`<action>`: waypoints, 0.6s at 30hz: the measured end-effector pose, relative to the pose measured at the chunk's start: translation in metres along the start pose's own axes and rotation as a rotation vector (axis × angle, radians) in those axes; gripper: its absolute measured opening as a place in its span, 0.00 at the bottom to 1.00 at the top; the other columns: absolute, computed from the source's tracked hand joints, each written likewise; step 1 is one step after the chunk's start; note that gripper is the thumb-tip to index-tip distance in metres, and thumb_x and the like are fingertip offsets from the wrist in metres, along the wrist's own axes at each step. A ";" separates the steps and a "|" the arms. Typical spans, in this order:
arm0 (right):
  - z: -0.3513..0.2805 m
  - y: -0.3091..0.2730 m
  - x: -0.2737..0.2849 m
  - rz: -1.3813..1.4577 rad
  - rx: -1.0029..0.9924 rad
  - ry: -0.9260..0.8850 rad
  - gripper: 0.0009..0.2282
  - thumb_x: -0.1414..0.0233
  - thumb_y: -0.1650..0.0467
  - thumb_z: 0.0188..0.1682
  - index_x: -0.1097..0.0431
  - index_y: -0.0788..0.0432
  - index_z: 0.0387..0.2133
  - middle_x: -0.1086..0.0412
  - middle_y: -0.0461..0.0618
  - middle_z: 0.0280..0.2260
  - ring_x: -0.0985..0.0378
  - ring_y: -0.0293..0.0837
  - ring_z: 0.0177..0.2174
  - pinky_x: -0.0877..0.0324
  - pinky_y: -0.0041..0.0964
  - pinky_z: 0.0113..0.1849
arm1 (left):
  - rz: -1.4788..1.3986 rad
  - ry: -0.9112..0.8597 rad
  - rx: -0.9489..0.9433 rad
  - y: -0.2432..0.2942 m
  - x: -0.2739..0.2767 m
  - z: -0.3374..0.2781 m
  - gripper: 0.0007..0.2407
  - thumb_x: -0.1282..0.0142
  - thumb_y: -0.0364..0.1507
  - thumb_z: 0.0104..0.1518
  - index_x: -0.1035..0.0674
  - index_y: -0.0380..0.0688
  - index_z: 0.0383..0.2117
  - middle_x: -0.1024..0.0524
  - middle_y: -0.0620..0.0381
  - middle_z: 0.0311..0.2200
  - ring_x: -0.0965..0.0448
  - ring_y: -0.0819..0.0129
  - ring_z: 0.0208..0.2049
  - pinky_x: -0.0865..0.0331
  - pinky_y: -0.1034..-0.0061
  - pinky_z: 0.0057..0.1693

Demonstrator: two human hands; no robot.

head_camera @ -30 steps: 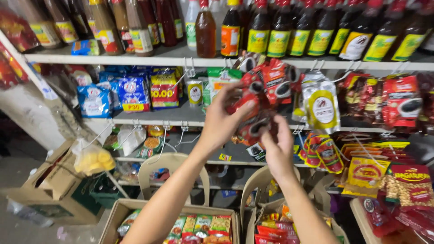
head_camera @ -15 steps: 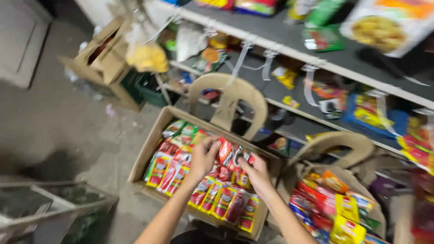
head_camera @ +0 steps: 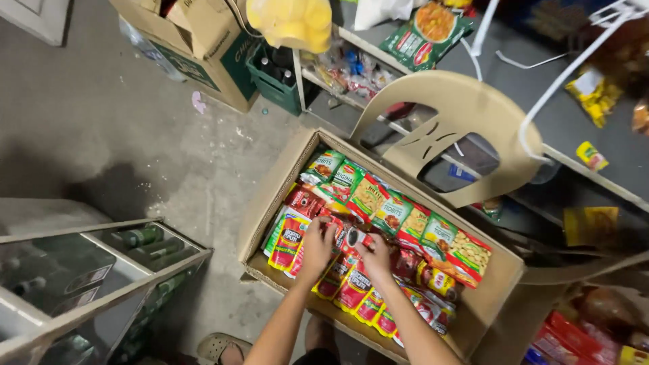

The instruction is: Picking various grocery items such as sauce bottles, coffee packets, and snack bags from shelves and placing them into a cardboard box.

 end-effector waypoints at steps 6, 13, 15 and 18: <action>0.065 0.045 0.000 -0.426 0.235 0.148 0.17 0.37 0.74 0.44 0.30 0.64 0.46 0.23 0.57 0.40 0.20 0.45 0.39 0.27 0.39 0.40 | 0.469 -0.253 -0.234 0.003 -0.034 -0.002 0.26 0.41 0.25 0.55 0.36 0.32 0.60 0.48 0.33 0.66 0.49 0.35 0.67 0.49 0.53 0.68; 0.066 0.037 -0.001 -0.490 0.128 0.300 0.13 0.36 0.69 0.41 0.25 0.62 0.36 0.19 0.56 0.33 0.16 0.49 0.34 0.25 0.40 0.38 | 0.681 -0.444 -0.137 -0.067 -0.069 -0.001 0.32 0.52 0.18 0.55 0.47 0.37 0.70 0.63 0.41 0.74 0.62 0.42 0.73 0.55 0.56 0.73; 0.064 0.030 -0.003 -0.703 0.049 0.290 0.14 0.35 0.66 0.41 0.25 0.62 0.34 0.21 0.58 0.32 0.17 0.50 0.34 0.26 0.41 0.39 | 0.747 -0.431 -0.128 -0.075 -0.072 0.001 0.31 0.54 0.19 0.58 0.49 0.39 0.71 0.63 0.42 0.74 0.62 0.44 0.73 0.57 0.54 0.72; 0.054 0.010 -0.003 -0.763 -0.001 0.276 0.14 0.34 0.64 0.41 0.25 0.61 0.35 0.23 0.59 0.33 0.20 0.54 0.37 0.28 0.44 0.40 | 0.826 -0.459 -0.098 -0.045 -0.066 0.004 0.32 0.54 0.21 0.58 0.51 0.39 0.71 0.64 0.43 0.73 0.64 0.46 0.74 0.60 0.52 0.71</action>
Point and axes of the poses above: each hand's wrist, its own z-axis towards the middle knuckle, its own x-axis out of the back of the hand, y = z × x, the point moved 10 cm from there along z, towards the middle knuckle
